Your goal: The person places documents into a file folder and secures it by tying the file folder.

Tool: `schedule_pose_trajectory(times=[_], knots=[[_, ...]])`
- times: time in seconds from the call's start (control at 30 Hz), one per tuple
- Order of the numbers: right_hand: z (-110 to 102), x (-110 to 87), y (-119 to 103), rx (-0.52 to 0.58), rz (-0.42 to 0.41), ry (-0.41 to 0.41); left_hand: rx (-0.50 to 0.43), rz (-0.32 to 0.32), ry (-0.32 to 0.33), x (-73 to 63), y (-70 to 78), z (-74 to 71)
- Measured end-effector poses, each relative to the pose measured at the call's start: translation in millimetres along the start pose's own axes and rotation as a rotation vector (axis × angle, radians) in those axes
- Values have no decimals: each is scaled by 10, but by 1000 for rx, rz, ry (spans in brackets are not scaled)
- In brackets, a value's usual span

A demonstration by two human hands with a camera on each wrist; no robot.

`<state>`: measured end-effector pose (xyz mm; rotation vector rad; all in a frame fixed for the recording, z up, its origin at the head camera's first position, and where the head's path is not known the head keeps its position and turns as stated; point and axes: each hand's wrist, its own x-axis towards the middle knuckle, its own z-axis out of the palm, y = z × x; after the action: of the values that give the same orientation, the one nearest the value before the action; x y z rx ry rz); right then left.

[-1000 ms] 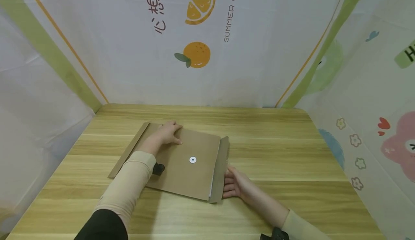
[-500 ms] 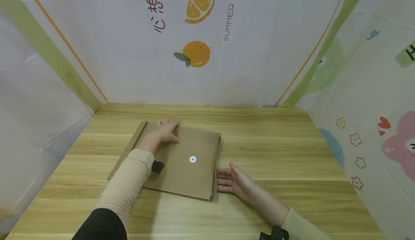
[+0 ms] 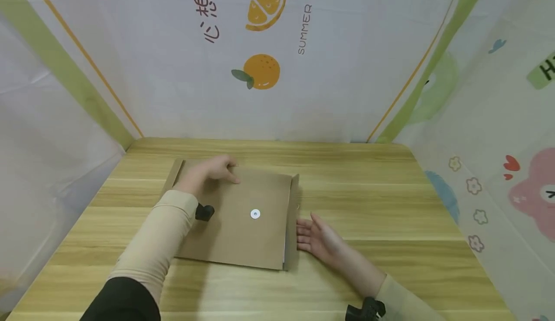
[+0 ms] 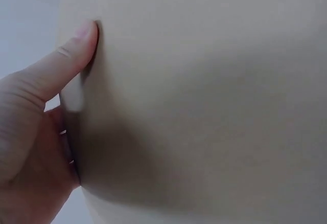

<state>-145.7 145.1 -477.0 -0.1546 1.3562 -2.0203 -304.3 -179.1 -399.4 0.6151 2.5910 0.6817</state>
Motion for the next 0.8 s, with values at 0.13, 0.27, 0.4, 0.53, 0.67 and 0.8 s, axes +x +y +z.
schedule_pose_trajectory(times=[0.13,0.27,0.4,0.53,0.67,0.8], knots=[[-72,19,-7,44,-8,-46,-17,9,-16,-61,18,-105],[-184,14,-13,113,-42,-108,-60,18,-2,-120,29,-184],[-294,-7,-49,206,-111,-156,-110,49,28,-146,34,-232],[-347,-31,-115,280,-164,-196,-164,49,53,-154,32,-257],[-342,-53,-193,363,-230,-201,-235,32,96,-164,30,-266],[-342,-28,-262,499,-331,-260,-327,15,166,-165,17,-245]])
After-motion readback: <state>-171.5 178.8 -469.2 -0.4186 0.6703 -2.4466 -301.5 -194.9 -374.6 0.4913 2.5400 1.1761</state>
